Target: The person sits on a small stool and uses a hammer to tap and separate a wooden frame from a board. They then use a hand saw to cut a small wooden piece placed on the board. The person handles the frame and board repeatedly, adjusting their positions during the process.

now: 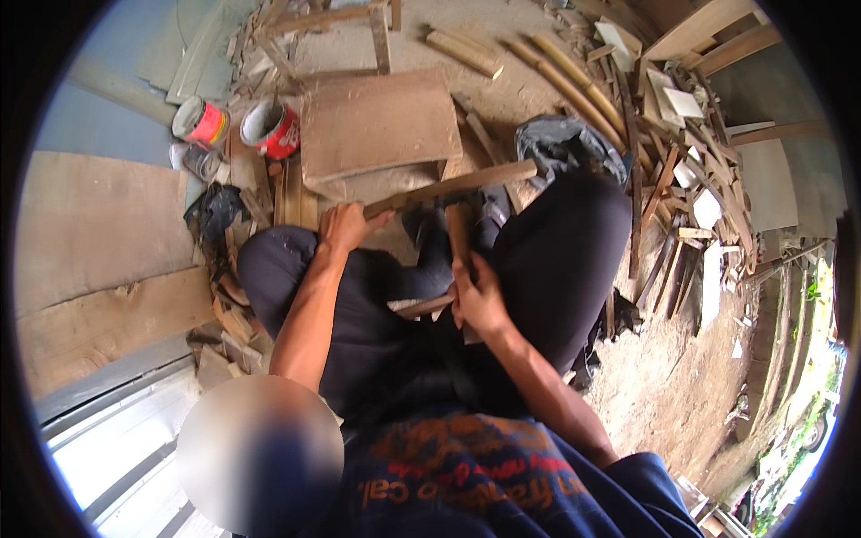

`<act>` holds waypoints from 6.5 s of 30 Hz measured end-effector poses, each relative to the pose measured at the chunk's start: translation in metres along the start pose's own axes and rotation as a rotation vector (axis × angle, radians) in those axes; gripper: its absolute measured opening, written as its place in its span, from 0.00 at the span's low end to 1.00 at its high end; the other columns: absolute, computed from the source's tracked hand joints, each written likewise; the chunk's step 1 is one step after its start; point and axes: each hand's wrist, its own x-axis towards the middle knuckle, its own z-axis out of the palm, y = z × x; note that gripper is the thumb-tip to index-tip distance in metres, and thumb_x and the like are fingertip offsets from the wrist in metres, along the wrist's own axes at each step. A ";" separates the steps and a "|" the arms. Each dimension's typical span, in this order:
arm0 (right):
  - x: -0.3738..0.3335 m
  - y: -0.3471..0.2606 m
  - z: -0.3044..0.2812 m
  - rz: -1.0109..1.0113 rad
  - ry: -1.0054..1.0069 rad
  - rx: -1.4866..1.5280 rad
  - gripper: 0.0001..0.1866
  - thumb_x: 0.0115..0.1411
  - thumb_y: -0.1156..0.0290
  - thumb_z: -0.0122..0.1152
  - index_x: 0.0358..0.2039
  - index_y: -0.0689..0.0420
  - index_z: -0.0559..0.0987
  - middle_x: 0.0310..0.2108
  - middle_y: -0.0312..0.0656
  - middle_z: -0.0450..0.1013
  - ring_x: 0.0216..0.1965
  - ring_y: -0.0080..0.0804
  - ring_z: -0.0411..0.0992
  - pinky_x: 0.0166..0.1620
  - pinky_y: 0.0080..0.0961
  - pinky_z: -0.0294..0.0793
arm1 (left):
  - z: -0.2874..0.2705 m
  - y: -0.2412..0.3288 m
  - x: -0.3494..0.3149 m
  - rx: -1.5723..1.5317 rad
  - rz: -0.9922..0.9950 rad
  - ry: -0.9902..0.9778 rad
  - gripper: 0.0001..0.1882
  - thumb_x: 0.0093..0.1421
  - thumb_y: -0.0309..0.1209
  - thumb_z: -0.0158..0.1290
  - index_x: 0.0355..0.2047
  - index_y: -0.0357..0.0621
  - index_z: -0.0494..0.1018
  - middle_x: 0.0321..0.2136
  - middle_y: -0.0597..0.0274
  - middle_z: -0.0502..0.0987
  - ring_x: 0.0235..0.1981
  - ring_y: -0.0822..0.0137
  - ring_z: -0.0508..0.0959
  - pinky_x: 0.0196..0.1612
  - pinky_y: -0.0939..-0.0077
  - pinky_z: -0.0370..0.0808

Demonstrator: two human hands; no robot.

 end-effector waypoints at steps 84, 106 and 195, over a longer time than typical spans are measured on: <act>0.032 0.033 -0.082 -0.168 0.300 -0.220 0.24 0.68 0.63 0.57 0.55 0.69 0.67 0.26 0.48 0.72 0.23 0.35 0.73 0.26 0.33 0.71 | -0.002 0.292 0.060 -0.923 0.562 0.094 0.15 0.53 0.33 0.67 0.22 0.37 0.75 0.22 0.57 0.77 0.23 0.61 0.76 0.30 0.65 0.72; 0.016 0.000 -0.066 0.026 0.178 0.040 0.22 0.67 0.60 0.61 0.49 0.64 0.71 0.23 0.34 0.67 0.19 0.20 0.65 0.22 0.22 0.67 | 0.020 0.061 0.121 0.050 0.038 0.663 0.26 0.67 0.48 0.47 0.59 0.48 0.71 0.57 0.57 0.71 0.54 0.53 0.73 0.55 0.50 0.62; 0.135 -0.068 -0.045 -0.389 0.316 -0.738 0.24 0.74 0.53 0.41 0.32 0.61 0.72 0.17 0.37 0.65 0.19 0.25 0.63 0.24 0.28 0.65 | 0.019 0.110 0.153 -0.044 0.425 0.660 0.13 0.64 0.42 0.54 0.41 0.48 0.78 0.32 0.64 0.75 0.39 0.61 0.76 0.42 0.62 0.71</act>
